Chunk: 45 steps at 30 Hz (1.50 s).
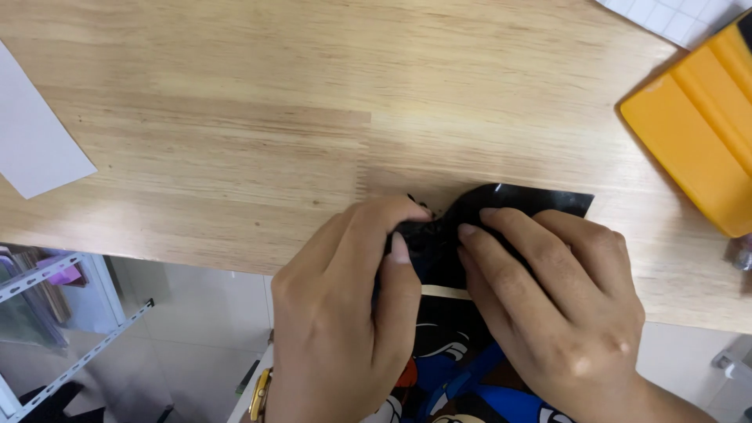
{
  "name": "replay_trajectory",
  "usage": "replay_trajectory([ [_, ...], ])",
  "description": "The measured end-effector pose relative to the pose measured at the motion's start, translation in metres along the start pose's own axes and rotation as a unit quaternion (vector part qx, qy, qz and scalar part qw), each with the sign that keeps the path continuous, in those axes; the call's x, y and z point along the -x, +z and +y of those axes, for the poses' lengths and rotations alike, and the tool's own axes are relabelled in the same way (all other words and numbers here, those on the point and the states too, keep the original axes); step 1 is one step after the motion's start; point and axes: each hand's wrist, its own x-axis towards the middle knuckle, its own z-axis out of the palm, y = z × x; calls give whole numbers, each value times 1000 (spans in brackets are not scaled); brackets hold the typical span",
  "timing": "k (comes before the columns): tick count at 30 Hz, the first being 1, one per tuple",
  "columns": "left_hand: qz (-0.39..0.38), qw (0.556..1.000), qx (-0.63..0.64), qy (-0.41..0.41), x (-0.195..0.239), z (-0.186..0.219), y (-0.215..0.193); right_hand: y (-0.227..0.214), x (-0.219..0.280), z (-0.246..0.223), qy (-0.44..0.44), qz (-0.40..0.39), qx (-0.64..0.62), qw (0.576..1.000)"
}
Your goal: Peeling excess vinyl from a cut sticker design using a weeding tool
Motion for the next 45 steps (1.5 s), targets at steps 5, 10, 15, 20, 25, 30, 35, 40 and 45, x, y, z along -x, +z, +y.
replay_trajectory([
  [5, -5, 999, 4, -33, -1, 3, 0, 0, 4, 2, 10, -16, -2, 1000],
  [10, 4, 999, 33, -26, 0, 2, 0, -2, 2, 4, 14, 3, -26, 1000],
  [15, -4, 999, 33, -14, 0, 6, 1, 0, 6, 4, 16, -14, -1, 1000],
  [20, 6, 1000, 21, -10, 0, 7, 6, 1, 9, 5, 8, -19, 6, 1000],
  [25, 27, 1000, -10, 12, -1, 5, 13, 0, 7, 7, -1, -11, -17, 1000],
  [30, 18, 1000, -18, -3, 0, 5, 16, -1, 8, 10, -6, -13, -19, 1000],
  [35, 15, 1000, -11, -16, 2, 6, 18, -2, 8, 11, -7, -15, -21, 1000],
  [40, 30, 999, -21, -18, 2, 7, 21, -2, 7, 12, -11, -6, -33, 999],
  [45, 25, 999, -17, -13, 3, 5, 20, -3, 8, 12, -5, -10, -37, 999],
])
